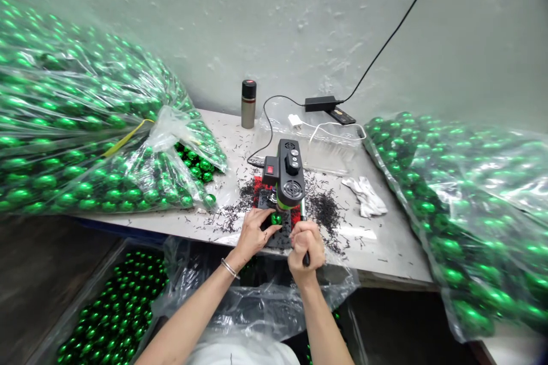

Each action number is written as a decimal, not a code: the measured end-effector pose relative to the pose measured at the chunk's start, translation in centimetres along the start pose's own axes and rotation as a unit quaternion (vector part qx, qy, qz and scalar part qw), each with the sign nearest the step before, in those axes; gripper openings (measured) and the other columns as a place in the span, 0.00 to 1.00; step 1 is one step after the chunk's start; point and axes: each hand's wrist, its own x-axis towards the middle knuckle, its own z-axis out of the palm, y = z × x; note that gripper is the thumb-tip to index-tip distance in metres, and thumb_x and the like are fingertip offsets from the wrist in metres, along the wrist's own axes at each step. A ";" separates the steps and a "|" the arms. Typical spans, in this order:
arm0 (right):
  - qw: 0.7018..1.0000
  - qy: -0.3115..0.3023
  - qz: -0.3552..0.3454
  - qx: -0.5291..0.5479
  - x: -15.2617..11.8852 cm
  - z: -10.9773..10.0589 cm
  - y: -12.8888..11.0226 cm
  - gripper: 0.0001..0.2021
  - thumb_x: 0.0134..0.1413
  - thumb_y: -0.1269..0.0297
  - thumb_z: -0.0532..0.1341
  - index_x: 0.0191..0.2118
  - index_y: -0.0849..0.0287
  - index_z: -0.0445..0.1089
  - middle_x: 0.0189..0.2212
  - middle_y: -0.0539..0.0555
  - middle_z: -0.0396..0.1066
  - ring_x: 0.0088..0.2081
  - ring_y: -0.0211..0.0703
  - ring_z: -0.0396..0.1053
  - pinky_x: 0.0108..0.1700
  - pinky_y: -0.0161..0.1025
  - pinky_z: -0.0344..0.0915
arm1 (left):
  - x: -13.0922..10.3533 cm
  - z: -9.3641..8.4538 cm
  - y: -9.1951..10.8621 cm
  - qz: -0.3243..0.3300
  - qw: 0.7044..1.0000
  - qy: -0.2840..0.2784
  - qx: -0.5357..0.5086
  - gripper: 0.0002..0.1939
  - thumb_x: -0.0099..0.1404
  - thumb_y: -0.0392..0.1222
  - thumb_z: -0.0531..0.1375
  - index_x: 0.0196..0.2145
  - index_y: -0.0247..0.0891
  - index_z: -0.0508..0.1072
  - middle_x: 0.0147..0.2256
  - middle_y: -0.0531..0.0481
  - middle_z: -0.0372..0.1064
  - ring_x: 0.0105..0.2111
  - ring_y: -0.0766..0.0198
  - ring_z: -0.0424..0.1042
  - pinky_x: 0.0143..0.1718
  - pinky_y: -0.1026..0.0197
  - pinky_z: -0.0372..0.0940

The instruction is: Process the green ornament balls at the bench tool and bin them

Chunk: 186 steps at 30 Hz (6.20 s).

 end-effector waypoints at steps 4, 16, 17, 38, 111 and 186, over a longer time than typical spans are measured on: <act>0.999 0.014 -0.037 -0.017 -1.5 0.5 1.5 0.14 0.65 0.69 0.48 0.25 0.56 0.57 0.24 0.48 0.62 0.26 0.36 0.63 0.38 0.42 0.65 | -0.1 0.1 -0.1 -0.009 1.000 -0.002 0.004 0.18 0.63 0.49 0.66 0.48 0.39 0.77 0.42 0.42 0.77 0.44 0.51 0.72 0.49 0.49 0.65; 0.999 0.025 -0.019 -0.002 -3.3 1.1 2.9 0.15 0.66 0.67 0.46 0.27 0.55 0.56 0.26 0.47 0.61 0.28 0.37 0.68 0.45 0.48 0.68 | -0.1 0.4 -0.4 -0.003 1.000 0.003 0.000 0.17 0.64 0.50 0.65 0.48 0.40 0.77 0.41 0.43 0.77 0.44 0.52 0.72 0.49 0.50 0.65; 0.999 0.013 -0.028 -0.010 -3.2 1.0 2.9 0.14 0.66 0.67 0.46 0.27 0.55 0.57 0.26 0.47 0.62 0.28 0.37 0.68 0.45 0.47 0.68 | -0.1 0.4 -0.4 -0.002 1.000 0.005 0.001 0.17 0.64 0.50 0.65 0.47 0.39 0.77 0.40 0.42 0.76 0.43 0.52 0.72 0.48 0.50 0.65; 0.995 0.015 0.092 0.044 2.8 -0.3 -1.8 0.16 0.64 0.72 0.52 0.23 0.57 0.60 0.24 0.49 0.61 0.27 0.36 0.61 0.30 0.37 0.57 | -2.4 -5.7 -0.5 0.058 0.988 0.052 0.130 0.26 0.68 0.54 0.59 0.58 0.39 0.69 0.53 0.36 0.70 0.54 0.46 0.68 0.55 0.43 0.62; 0.999 0.033 -0.028 -0.021 -2.2 0.8 1.9 0.15 0.66 0.68 0.47 0.26 0.55 0.58 0.25 0.48 0.63 0.26 0.37 0.64 0.41 0.46 0.68 | 0.2 -0.2 0.5 -0.033 0.997 -0.014 -0.062 0.16 0.62 0.48 0.66 0.47 0.43 0.78 0.46 0.42 0.77 0.49 0.48 0.71 0.57 0.45 0.59; 1.000 0.000 0.026 0.001 1.7 -0.3 -1.3 0.14 0.61 0.76 0.51 0.25 0.57 0.58 0.25 0.48 0.61 0.27 0.36 0.61 0.29 0.36 0.57 | 1.1 -1.5 2.0 -0.109 0.989 -0.098 -0.032 0.19 0.63 0.41 0.64 0.51 0.35 0.75 0.43 0.42 0.78 0.31 0.59 0.76 0.39 0.57 0.70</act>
